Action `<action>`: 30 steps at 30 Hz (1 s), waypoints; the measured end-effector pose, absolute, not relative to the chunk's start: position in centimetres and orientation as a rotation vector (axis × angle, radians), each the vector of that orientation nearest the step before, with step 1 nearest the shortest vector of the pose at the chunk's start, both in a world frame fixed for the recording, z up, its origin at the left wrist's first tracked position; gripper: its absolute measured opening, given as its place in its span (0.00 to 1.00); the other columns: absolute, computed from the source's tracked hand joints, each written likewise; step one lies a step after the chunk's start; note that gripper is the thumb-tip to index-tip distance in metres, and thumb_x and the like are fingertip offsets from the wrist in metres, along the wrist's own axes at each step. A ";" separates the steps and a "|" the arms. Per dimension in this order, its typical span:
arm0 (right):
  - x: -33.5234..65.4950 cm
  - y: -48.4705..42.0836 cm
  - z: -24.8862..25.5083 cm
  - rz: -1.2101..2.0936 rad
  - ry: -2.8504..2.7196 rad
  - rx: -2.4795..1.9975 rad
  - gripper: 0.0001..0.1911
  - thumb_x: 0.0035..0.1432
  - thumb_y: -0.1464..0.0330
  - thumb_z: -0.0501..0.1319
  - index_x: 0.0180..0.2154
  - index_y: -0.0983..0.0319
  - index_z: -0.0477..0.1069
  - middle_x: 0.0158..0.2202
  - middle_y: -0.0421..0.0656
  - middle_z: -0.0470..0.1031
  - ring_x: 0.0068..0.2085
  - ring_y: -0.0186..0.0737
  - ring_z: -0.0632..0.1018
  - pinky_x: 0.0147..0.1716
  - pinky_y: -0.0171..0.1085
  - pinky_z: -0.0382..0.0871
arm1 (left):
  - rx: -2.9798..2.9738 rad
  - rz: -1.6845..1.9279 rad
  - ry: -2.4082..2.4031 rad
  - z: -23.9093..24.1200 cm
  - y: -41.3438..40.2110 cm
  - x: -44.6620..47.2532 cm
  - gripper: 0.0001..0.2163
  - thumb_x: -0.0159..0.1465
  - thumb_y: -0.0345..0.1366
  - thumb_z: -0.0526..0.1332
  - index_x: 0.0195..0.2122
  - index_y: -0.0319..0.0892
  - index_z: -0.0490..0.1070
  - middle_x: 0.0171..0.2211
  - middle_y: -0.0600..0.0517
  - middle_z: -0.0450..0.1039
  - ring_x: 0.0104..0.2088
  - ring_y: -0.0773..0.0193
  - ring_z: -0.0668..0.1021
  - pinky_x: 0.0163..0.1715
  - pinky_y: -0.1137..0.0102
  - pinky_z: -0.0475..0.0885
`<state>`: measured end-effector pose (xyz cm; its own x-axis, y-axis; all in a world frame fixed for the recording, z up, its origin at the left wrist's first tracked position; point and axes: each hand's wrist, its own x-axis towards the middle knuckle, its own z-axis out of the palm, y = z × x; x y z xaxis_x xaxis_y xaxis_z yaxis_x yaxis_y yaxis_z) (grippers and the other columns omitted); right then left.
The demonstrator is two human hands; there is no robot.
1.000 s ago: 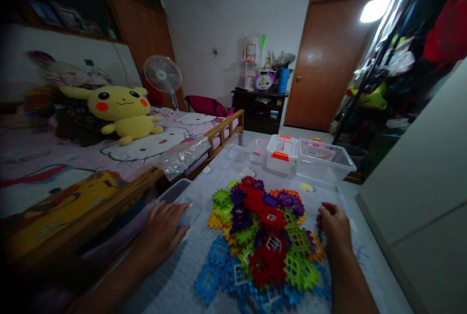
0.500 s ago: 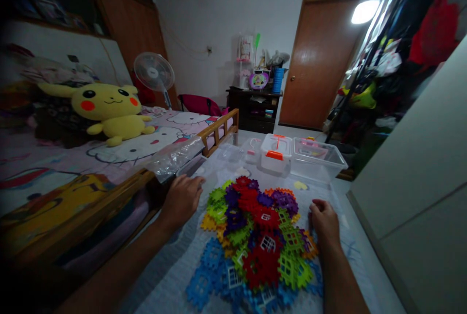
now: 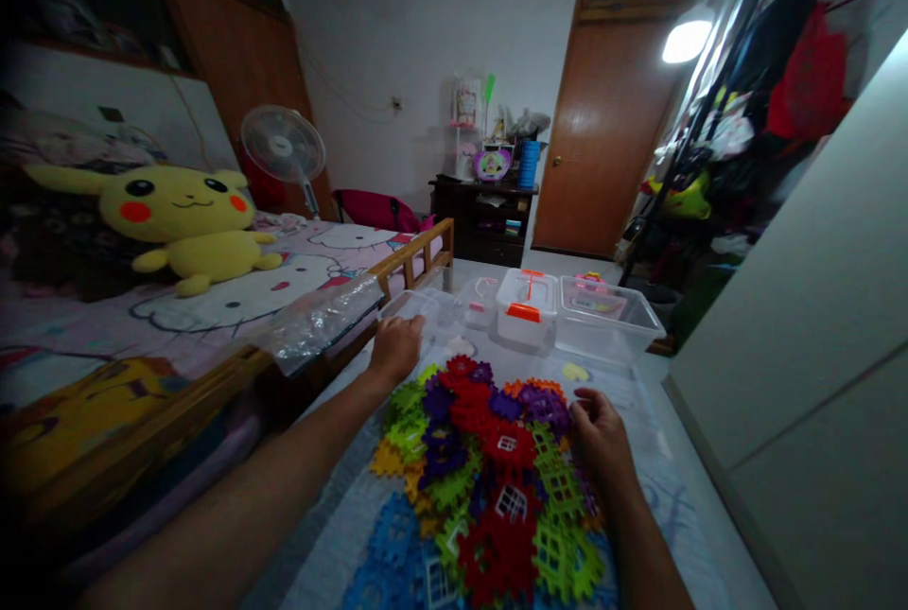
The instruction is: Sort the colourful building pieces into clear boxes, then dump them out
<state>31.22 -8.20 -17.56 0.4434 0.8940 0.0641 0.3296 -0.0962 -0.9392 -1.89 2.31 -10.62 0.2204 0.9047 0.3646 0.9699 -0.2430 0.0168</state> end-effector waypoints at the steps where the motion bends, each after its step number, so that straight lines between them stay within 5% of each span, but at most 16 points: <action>1: 31.4 -8.1 -17.8 0.686 -1.081 -1.659 0.20 0.45 0.58 0.63 0.40 0.61 0.71 0.29 0.41 0.75 0.30 0.42 0.76 0.30 0.39 0.69 | -2.277 -0.440 -1.791 -10.8 2.8 -1.9 0.13 0.65 0.26 0.49 0.44 0.38 0.71 0.37 0.41 0.78 0.43 0.51 0.76 0.47 0.59 0.62; 16: 31.3 -8.1 -17.8 0.682 -1.070 -1.687 0.19 0.45 0.58 0.63 0.39 0.61 0.73 0.34 0.44 0.78 0.34 0.45 0.78 0.35 0.41 0.70 | -2.237 -0.527 -1.796 -11.4 4.6 -2.4 0.14 0.65 0.28 0.51 0.48 0.39 0.70 0.46 0.40 0.74 0.51 0.49 0.71 0.54 0.57 0.59; 20: 31.2 -8.2 -17.6 0.700 -1.062 -1.683 0.20 0.44 0.58 0.64 0.38 0.61 0.73 0.34 0.44 0.78 0.36 0.46 0.78 0.37 0.42 0.71 | -2.164 -0.725 -1.796 -11.0 1.9 -1.8 0.21 0.62 0.34 0.59 0.56 0.40 0.64 0.57 0.39 0.64 0.59 0.46 0.64 0.59 0.54 0.55; 23: 31.2 -8.3 -17.1 0.745 -1.060 -1.657 0.20 0.44 0.57 0.65 0.38 0.61 0.74 0.35 0.45 0.79 0.36 0.47 0.78 0.36 0.41 0.72 | -2.321 -0.818 -1.773 -11.5 -1.2 -2.1 0.21 0.62 0.40 0.60 0.56 0.43 0.65 0.56 0.42 0.65 0.57 0.48 0.66 0.58 0.57 0.59; 30: 30.2 -8.7 -14.9 0.826 -1.359 -1.689 0.28 0.51 0.50 0.61 0.47 0.62 0.73 0.48 0.50 0.76 0.50 0.53 0.76 0.51 0.48 0.68 | -2.848 -0.442 -2.014 -15.0 -6.2 -5.1 0.34 0.58 0.56 0.59 0.60 0.41 0.61 0.59 0.40 0.63 0.61 0.45 0.64 0.60 0.55 0.60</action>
